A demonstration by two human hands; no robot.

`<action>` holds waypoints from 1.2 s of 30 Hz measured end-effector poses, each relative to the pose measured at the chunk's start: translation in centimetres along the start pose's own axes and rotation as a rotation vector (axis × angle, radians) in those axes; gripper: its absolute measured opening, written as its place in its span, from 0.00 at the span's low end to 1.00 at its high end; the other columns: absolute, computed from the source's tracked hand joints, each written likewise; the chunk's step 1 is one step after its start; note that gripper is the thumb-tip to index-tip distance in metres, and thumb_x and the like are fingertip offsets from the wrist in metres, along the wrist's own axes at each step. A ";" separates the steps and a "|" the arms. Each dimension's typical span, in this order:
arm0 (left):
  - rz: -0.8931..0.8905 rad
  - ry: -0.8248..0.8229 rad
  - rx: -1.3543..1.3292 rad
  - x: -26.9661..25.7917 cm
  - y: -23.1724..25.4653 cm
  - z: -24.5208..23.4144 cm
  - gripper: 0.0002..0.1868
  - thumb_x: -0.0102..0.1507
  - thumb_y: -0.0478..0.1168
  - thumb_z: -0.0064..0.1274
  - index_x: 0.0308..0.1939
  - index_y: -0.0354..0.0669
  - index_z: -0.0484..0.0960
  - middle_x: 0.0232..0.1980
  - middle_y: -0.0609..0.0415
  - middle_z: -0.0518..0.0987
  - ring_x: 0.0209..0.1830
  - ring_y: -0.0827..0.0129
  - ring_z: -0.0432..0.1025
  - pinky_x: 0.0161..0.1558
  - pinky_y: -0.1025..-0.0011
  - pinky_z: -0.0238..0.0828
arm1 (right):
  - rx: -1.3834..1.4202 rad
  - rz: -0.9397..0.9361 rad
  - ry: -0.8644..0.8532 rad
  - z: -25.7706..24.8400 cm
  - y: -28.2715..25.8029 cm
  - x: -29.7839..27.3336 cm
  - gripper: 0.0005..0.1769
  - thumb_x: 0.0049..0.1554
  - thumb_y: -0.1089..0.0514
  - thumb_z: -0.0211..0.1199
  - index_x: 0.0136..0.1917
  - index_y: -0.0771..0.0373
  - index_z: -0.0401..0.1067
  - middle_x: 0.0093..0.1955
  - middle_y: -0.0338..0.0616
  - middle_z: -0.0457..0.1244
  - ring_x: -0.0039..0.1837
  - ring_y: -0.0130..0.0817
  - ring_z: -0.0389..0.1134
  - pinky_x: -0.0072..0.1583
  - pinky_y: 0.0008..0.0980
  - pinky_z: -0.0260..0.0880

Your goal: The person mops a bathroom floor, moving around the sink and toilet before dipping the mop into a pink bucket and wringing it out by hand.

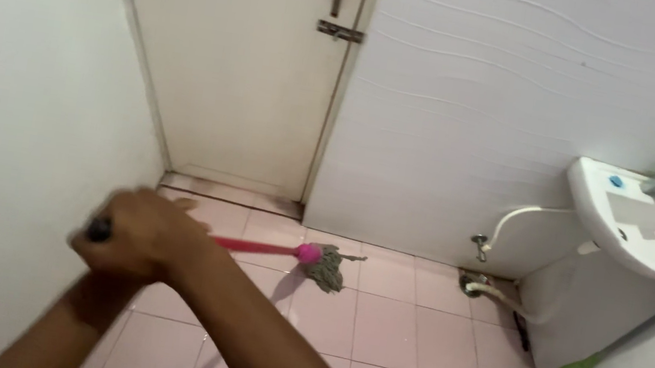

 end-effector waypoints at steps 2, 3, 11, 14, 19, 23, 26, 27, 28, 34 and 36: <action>-0.516 0.471 0.251 -1.3 0.3 -7.0 0.35 0.73 0.57 0.42 0.71 0.30 0.64 0.71 0.24 0.69 0.66 0.33 0.69 0.62 0.48 0.69 | -0.023 -0.041 0.101 4.0 4.0 0.7 0.23 0.54 0.42 0.56 0.31 0.62 0.73 0.31 0.53 0.67 0.37 0.50 0.71 0.46 0.48 0.73; -0.510 0.485 0.252 -2.7 4.6 -5.1 0.35 0.73 0.57 0.42 0.71 0.30 0.64 0.71 0.24 0.69 0.66 0.33 0.69 0.62 0.48 0.69 | -0.020 -0.052 0.092 5.1 4.6 1.3 0.23 0.54 0.42 0.56 0.31 0.62 0.73 0.31 0.53 0.67 0.37 0.50 0.71 0.46 0.48 0.73; -0.797 0.389 1.115 -6.6 17.6 1.1 0.45 0.57 0.63 0.53 0.73 0.49 0.63 0.67 0.41 0.73 0.66 0.50 0.72 0.58 0.52 0.78 | -0.033 0.033 0.118 12.2 9.0 11.6 0.16 0.51 0.50 0.62 0.44 0.65 0.77 0.43 0.56 0.71 0.46 0.53 0.73 0.51 0.46 0.75; -0.608 0.502 1.328 -5.8 17.2 -1.4 0.34 0.65 0.65 0.43 0.61 0.41 0.79 0.55 0.37 0.84 0.56 0.47 0.79 0.58 0.55 0.75 | -0.059 -0.069 0.191 14.3 9.9 13.8 0.18 0.52 0.51 0.62 0.50 0.65 0.76 0.49 0.57 0.70 0.51 0.55 0.72 0.53 0.46 0.73; -0.460 0.572 1.581 -3.9 17.5 -4.8 0.26 0.71 0.57 0.40 0.46 0.41 0.86 0.43 0.36 0.84 0.45 0.41 0.79 0.48 0.50 0.77 | -0.099 0.077 0.116 14.8 12.5 17.6 0.18 0.58 0.49 0.57 0.46 0.68 0.75 0.45 0.59 0.70 0.49 0.55 0.72 0.53 0.47 0.73; -0.352 0.604 1.693 -1.0 17.1 -6.9 0.24 0.71 0.53 0.43 0.40 0.38 0.86 0.39 0.36 0.82 0.39 0.43 0.79 0.40 0.52 0.78 | -0.047 0.138 0.151 12.7 12.5 19.4 0.26 0.65 0.48 0.47 0.41 0.72 0.72 0.38 0.60 0.69 0.43 0.55 0.70 0.50 0.48 0.72; -0.453 0.586 1.649 0.5 17.5 -6.5 0.25 0.74 0.52 0.42 0.40 0.35 0.86 0.37 0.38 0.83 0.38 0.45 0.81 0.38 0.53 0.80 | 0.092 0.264 0.159 9.9 10.3 18.7 0.35 0.70 0.44 0.38 0.39 0.74 0.71 0.36 0.63 0.68 0.41 0.55 0.70 0.48 0.48 0.71; -0.458 0.590 1.650 1.1 17.3 -6.7 0.25 0.74 0.52 0.42 0.40 0.35 0.86 0.37 0.38 0.83 0.38 0.45 0.81 0.38 0.53 0.80 | 0.095 0.262 0.154 9.9 11.0 18.8 0.35 0.70 0.44 0.38 0.39 0.74 0.71 0.36 0.63 0.68 0.41 0.55 0.70 0.48 0.48 0.71; -0.463 0.601 1.629 1.5 17.1 -7.0 0.25 0.73 0.52 0.43 0.39 0.35 0.86 0.37 0.38 0.83 0.38 0.45 0.81 0.39 0.53 0.80 | 0.066 0.264 0.156 10.0 11.5 19.2 0.33 0.69 0.43 0.38 0.43 0.74 0.69 0.37 0.64 0.69 0.42 0.56 0.70 0.48 0.48 0.72; -0.436 0.634 1.576 4.7 14.0 -5.1 0.23 0.71 0.52 0.44 0.40 0.38 0.86 0.41 0.38 0.83 0.41 0.45 0.80 0.41 0.54 0.79 | 0.034 0.154 0.218 7.7 16.6 18.9 0.29 0.65 0.42 0.47 0.47 0.73 0.70 0.43 0.65 0.69 0.47 0.57 0.71 0.51 0.49 0.72; -0.480 0.628 1.561 5.7 11.7 -3.8 0.22 0.70 0.51 0.44 0.41 0.38 0.85 0.42 0.39 0.83 0.43 0.46 0.80 0.41 0.54 0.80 | 0.045 0.102 0.244 7.2 19.5 17.6 0.28 0.63 0.42 0.51 0.45 0.73 0.73 0.44 0.65 0.69 0.49 0.58 0.71 0.52 0.50 0.72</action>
Point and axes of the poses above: each hand's wrist, its own x-axis towards the middle knuckle, its own z-axis out of the palm, y = z × x, the point moved 5 cm from there along x, towards the middle knuckle
